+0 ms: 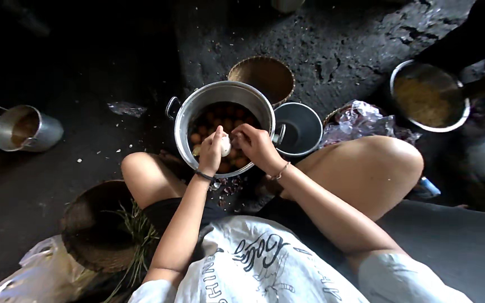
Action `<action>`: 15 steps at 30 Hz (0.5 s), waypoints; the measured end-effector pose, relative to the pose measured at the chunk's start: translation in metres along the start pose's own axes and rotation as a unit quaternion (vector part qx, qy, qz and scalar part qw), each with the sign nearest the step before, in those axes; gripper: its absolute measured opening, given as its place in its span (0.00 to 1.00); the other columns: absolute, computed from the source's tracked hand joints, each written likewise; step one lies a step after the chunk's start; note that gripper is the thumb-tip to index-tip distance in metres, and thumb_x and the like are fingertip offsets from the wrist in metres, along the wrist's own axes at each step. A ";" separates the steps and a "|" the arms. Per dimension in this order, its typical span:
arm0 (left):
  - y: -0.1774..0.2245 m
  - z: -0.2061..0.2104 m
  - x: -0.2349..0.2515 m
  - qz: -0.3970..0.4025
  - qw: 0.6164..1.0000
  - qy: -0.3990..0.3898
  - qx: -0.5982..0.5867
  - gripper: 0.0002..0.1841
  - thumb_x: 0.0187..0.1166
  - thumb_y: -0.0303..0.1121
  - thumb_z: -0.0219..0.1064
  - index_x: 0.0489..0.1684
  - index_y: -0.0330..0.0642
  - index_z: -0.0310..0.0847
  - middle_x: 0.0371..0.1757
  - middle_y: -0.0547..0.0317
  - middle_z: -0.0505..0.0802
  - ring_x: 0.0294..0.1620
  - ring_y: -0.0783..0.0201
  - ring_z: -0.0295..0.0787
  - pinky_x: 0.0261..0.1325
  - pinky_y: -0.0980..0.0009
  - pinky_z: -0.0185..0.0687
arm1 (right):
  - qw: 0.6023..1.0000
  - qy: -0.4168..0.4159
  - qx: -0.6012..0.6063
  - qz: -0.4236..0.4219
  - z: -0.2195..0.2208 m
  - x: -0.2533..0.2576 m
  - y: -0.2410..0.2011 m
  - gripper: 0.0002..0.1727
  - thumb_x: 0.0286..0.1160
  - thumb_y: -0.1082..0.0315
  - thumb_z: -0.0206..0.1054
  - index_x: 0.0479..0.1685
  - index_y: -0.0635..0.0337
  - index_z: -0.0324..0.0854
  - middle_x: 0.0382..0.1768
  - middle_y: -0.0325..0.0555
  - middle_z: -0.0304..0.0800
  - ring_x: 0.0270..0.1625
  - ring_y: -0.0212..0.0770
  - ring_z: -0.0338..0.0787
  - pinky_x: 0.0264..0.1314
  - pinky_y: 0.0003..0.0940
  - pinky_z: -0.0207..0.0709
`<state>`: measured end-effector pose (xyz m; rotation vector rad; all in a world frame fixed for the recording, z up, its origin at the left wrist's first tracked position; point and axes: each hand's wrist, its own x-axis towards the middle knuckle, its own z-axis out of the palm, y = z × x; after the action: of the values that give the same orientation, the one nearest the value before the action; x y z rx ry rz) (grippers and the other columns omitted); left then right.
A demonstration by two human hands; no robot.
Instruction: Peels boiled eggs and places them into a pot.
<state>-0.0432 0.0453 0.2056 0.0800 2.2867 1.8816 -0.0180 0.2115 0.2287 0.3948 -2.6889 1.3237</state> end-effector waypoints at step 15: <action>-0.002 0.003 0.005 -0.008 0.998 0.005 -0.062 0.27 0.94 0.49 0.39 0.45 0.40 0.83 0.34 0.65 0.84 0.37 0.75 0.80 0.48 0.73 0.79 | 0.994 -0.048 0.090 0.045 0.007 0.002 -0.013 0.20 0.84 0.69 0.64 0.71 0.66 0.80 0.63 0.58 0.89 0.60 0.45 0.92 0.65 0.40 0.85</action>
<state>-0.0472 0.0483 0.2024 0.0373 2.1638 2.0146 -0.0161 0.1980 0.2350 0.3676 -2.7004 1.6207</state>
